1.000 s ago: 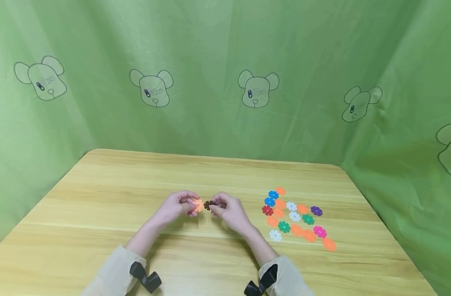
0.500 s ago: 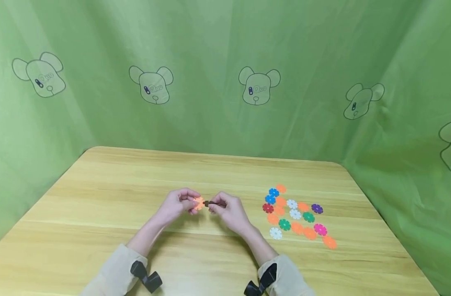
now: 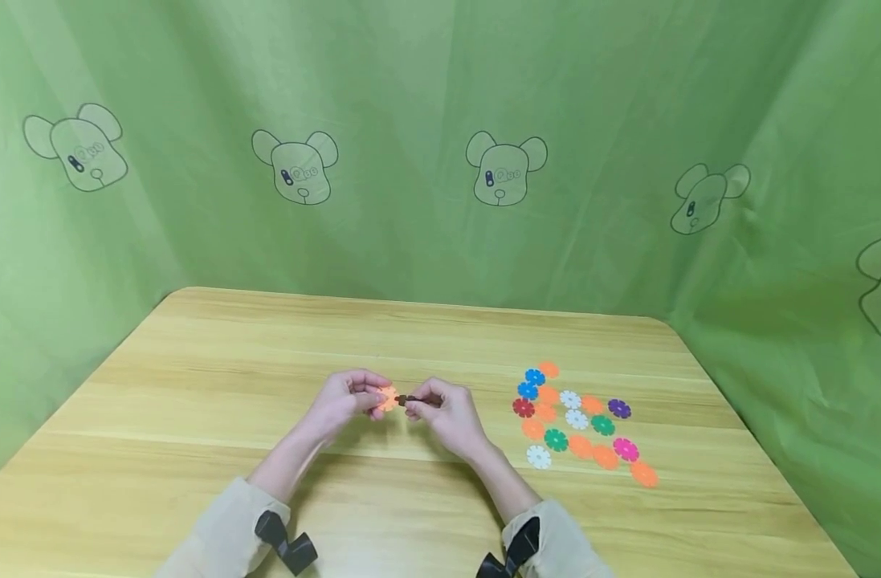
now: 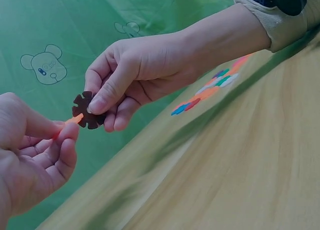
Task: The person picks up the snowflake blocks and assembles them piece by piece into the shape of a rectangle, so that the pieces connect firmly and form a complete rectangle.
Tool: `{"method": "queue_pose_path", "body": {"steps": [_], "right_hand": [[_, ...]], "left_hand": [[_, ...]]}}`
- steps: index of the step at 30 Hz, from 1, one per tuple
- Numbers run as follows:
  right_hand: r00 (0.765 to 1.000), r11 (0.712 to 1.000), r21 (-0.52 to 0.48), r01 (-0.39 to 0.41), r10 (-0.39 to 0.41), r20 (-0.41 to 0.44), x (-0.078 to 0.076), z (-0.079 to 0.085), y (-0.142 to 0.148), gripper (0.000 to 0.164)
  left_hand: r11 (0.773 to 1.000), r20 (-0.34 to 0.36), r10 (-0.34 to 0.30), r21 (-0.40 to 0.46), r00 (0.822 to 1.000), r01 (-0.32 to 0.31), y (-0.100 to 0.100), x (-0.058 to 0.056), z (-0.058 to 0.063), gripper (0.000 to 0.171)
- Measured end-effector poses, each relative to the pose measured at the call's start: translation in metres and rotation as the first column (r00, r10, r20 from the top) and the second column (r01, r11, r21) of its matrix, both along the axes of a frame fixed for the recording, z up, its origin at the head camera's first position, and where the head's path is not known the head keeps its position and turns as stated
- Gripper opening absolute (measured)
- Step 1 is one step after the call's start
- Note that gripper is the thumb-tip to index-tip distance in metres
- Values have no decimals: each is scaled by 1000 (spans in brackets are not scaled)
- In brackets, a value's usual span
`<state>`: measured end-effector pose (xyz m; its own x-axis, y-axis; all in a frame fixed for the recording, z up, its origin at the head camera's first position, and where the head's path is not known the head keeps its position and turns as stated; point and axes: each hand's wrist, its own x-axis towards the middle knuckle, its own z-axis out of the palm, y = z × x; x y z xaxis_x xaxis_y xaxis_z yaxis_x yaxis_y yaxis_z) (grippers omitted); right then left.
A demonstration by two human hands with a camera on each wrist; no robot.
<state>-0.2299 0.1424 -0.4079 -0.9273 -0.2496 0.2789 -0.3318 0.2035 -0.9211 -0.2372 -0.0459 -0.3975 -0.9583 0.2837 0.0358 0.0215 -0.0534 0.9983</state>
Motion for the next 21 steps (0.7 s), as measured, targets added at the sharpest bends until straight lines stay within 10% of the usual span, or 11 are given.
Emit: {"method": "queue_pose_path", "body": {"steps": [13, 21], "right_hand": [[998, 998, 1, 67, -67, 6, 4, 2, -5, 4], [997, 994, 65, 84, -83, -8, 1, 0, -3, 5]], "left_hand": [[993, 2, 70, 92, 998, -70, 9, 4, -2, 23], [998, 7, -16, 67, 1000, 15, 6, 1, -5, 28]]}}
